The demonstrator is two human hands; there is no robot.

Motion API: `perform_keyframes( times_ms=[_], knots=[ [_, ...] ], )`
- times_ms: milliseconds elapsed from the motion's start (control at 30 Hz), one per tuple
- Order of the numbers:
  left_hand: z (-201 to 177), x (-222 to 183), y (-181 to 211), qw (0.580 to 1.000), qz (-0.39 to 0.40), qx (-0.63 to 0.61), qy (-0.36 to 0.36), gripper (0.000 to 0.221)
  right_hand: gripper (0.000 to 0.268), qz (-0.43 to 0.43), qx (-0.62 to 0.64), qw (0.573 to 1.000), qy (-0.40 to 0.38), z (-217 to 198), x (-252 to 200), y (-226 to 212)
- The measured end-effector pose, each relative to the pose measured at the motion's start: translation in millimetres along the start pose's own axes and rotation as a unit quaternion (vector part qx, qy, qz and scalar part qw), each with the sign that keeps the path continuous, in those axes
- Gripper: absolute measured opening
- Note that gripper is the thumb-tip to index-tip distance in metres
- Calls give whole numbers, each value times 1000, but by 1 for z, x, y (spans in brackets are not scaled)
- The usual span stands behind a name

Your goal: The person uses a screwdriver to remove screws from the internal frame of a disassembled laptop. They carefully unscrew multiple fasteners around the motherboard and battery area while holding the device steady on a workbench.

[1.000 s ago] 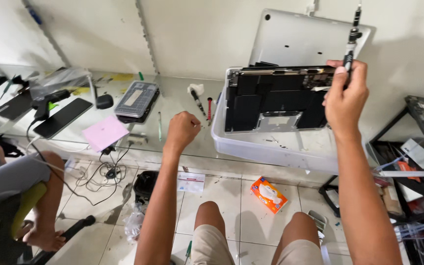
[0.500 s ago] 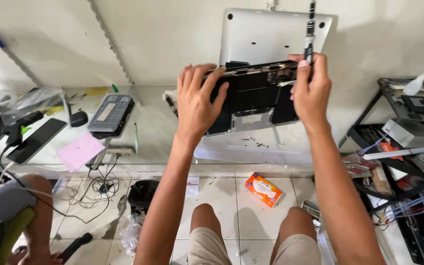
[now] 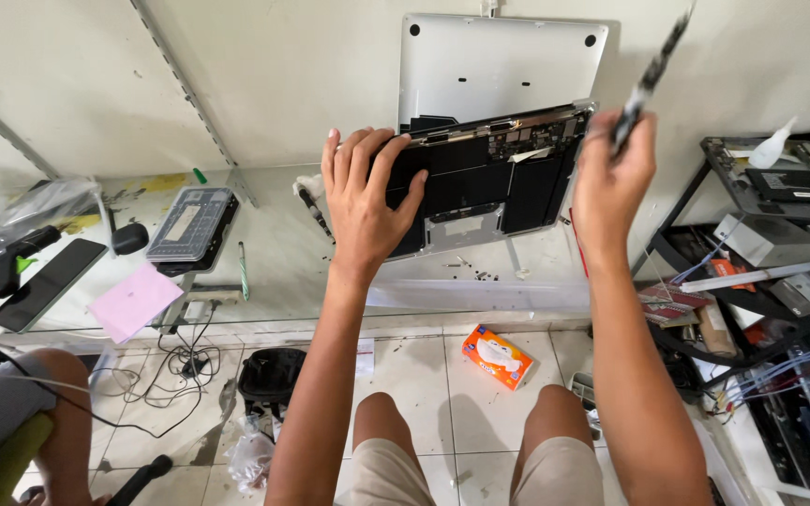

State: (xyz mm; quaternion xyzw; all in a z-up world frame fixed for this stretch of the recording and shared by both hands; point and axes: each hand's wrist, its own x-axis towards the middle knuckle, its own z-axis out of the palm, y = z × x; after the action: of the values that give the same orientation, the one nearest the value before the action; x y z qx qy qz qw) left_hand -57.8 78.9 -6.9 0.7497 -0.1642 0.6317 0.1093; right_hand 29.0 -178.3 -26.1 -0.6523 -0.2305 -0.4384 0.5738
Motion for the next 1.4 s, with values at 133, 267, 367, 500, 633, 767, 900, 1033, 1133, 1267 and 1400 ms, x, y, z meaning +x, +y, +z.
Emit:
perform_keyframes(
  times_ms=[133,267,367,500,633,767,900,1033,1133,1267,1400],
  knots=[
    [3,-1,3,1000,-9,-2,0,44,12,85,-39,995,-36,-3,-22,-22],
    [4,-2,5,1000,-6,8,10,45,26,233,-21,971,-53,7,-24,-31],
    [3,-3,5,1000,-7,9,12,45,23,280,3,958,-62,14,-20,-25],
    [2,-1,7,1000,-8,14,10,47,16,309,-1,949,-63,16,-19,-18],
    [3,-2,6,1000,-9,16,8,51,14,330,26,942,-62,12,-23,-18],
    [3,-4,5,1000,-5,22,2,55,14,336,43,939,-50,9,-25,-27],
    [5,-4,4,1000,-2,23,2,56,12,305,7,952,-28,7,-27,-12],
    [6,-4,3,1000,-8,13,-1,56,10,292,32,956,23,7,-24,-17],
    [7,-5,3,1000,-8,13,1,56,20,281,90,951,95,5,-20,-27],
    [7,-4,5,1000,-13,19,-4,59,25,243,92,960,107,-3,-12,-25],
    [7,-4,5,1000,-14,22,-11,60,24,182,86,979,40,-11,-2,-26]
  ],
)
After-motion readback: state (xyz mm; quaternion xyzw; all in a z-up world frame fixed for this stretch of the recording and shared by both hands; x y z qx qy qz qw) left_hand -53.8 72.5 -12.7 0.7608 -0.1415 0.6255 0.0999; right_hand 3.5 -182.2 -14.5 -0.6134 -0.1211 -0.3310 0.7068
